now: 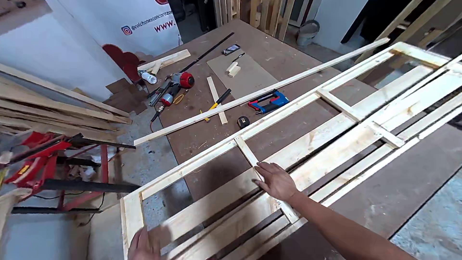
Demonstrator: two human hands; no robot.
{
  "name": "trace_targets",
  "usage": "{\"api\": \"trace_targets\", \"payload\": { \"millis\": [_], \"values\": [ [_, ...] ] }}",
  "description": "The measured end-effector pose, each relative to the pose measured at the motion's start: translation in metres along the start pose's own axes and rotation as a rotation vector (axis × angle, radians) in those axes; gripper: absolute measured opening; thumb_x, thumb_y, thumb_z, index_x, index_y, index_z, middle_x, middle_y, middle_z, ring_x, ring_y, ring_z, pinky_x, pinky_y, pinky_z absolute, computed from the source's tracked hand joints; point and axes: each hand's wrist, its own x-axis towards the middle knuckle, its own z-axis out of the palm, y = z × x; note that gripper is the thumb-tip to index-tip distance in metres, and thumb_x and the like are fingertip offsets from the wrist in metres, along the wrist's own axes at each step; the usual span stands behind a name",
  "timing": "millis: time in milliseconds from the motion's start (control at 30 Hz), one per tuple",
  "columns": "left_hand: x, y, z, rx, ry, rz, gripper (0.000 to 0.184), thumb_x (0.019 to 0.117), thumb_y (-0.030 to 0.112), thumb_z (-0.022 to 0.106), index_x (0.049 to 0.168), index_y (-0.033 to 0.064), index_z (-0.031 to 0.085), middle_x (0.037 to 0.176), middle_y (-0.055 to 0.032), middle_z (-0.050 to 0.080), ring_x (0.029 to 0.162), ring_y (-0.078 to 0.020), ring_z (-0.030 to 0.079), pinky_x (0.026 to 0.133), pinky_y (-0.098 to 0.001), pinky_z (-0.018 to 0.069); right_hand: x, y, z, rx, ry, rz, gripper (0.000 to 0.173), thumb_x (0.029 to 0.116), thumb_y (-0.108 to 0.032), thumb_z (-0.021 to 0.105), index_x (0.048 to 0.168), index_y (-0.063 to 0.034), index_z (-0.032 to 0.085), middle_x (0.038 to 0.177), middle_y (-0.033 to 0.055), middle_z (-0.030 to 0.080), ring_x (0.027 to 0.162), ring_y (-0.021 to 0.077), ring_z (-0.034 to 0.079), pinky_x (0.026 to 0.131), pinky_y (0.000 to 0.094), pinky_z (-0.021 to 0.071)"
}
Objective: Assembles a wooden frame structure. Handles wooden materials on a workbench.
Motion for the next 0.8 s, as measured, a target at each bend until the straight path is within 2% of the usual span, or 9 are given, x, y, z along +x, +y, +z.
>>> {"api": "trace_targets", "payload": {
  "millis": [133,233,367,433,533,600,633,733,800],
  "values": [
    [0.174,0.139,0.014,-0.044,-0.038,0.310,0.047,0.1013,0.028,0.063,0.143,0.0057,0.059,0.149,-0.0199,0.055,0.140,-0.0383,0.051,0.115,-0.0585,0.0411,-0.001,0.004,0.002,0.009,0.027,0.010,0.063,0.1033,-0.064,0.029,0.149,-0.0284,0.055,0.157,-0.0045,0.051,0.148,0.0149,0.042,0.123,0.0454,0.0355],
    [0.301,0.247,0.056,-0.040,-0.022,0.493,0.043,0.1030,0.026,0.059,0.142,0.0085,0.060,0.148,-0.0168,0.056,0.138,-0.0366,0.053,0.114,-0.0600,0.0411,-0.003,0.003,0.009,-0.009,0.091,0.000,0.060,0.1031,-0.058,0.031,0.149,-0.0281,0.055,0.156,-0.0036,0.052,0.147,0.0159,0.045,0.120,0.0464,0.0392],
    [0.419,0.356,0.117,-0.082,-0.040,0.519,0.041,0.1028,0.026,0.058,0.139,0.0075,0.062,0.140,-0.0200,0.060,0.131,-0.0413,0.056,0.108,-0.0641,0.0450,-0.003,0.008,0.013,-0.042,0.147,-0.013,0.059,0.1015,-0.057,0.033,0.147,-0.0292,0.057,0.157,-0.0043,0.051,0.148,0.0156,0.043,0.120,0.0469,0.0397],
    [0.454,0.385,0.141,-0.064,-0.164,0.447,0.041,0.1027,0.029,0.056,0.136,0.0062,0.063,0.135,-0.0228,0.063,0.127,-0.0429,0.058,0.104,-0.0661,0.0464,-0.005,0.006,0.012,-0.030,0.113,-0.010,0.058,0.1014,-0.057,0.035,0.148,-0.0288,0.057,0.159,-0.0043,0.049,0.150,0.0159,0.040,0.121,0.0468,0.0383],
    [0.497,0.417,0.168,-0.024,-0.430,0.383,0.037,0.1042,0.031,0.052,0.119,0.0003,0.066,0.113,-0.0295,0.068,0.108,-0.0471,0.066,0.088,-0.0700,0.0506,-0.003,0.013,0.012,-0.016,0.062,-0.014,0.057,0.1003,-0.055,0.042,0.149,-0.0281,0.055,0.162,-0.0048,0.044,0.152,0.0160,0.036,0.123,0.0469,0.0348],
    [0.512,0.420,0.178,-0.047,-0.502,0.367,0.043,0.1046,0.036,0.054,0.119,-0.0030,0.066,0.113,-0.0312,0.067,0.108,-0.0489,0.065,0.090,-0.0710,0.0495,-0.004,0.014,0.013,-0.012,0.044,-0.017,0.057,0.0996,-0.053,0.043,0.150,-0.0283,0.054,0.163,-0.0055,0.042,0.153,0.0156,0.035,0.123,0.0464,0.0344],
    [0.512,0.418,0.179,-0.092,-0.471,0.350,0.042,0.1047,0.034,0.055,0.123,-0.0029,0.064,0.115,-0.0316,0.067,0.109,-0.0503,0.064,0.091,-0.0716,0.0489,-0.005,0.013,0.014,-0.014,0.032,-0.018,0.057,0.0994,-0.053,0.044,0.150,-0.0283,0.053,0.163,-0.0054,0.042,0.153,0.0157,0.035,0.123,0.0461,0.0345],
    [0.498,0.432,0.150,-0.266,-0.137,0.343,0.036,0.1065,0.024,0.051,0.135,0.0019,0.056,0.123,-0.0292,0.065,0.115,-0.0499,0.064,0.094,-0.0708,0.0497,-0.001,0.011,0.016,-0.034,0.024,-0.021,0.057,0.0985,-0.052,0.045,0.150,-0.0291,0.053,0.163,-0.0061,0.042,0.152,0.0150,0.036,0.123,0.0452,0.0353],
    [0.481,0.448,0.115,-0.305,0.023,0.573,0.030,0.1036,0.012,0.054,0.131,0.0016,0.060,0.127,-0.0240,0.065,0.122,-0.0424,0.061,0.103,-0.0623,0.0488,-0.001,0.011,0.016,-0.041,0.020,-0.013,0.058,0.0984,-0.053,0.043,0.150,-0.0299,0.053,0.163,-0.0066,0.042,0.151,0.0144,0.037,0.123,0.0450,0.0354]
  ]
}}
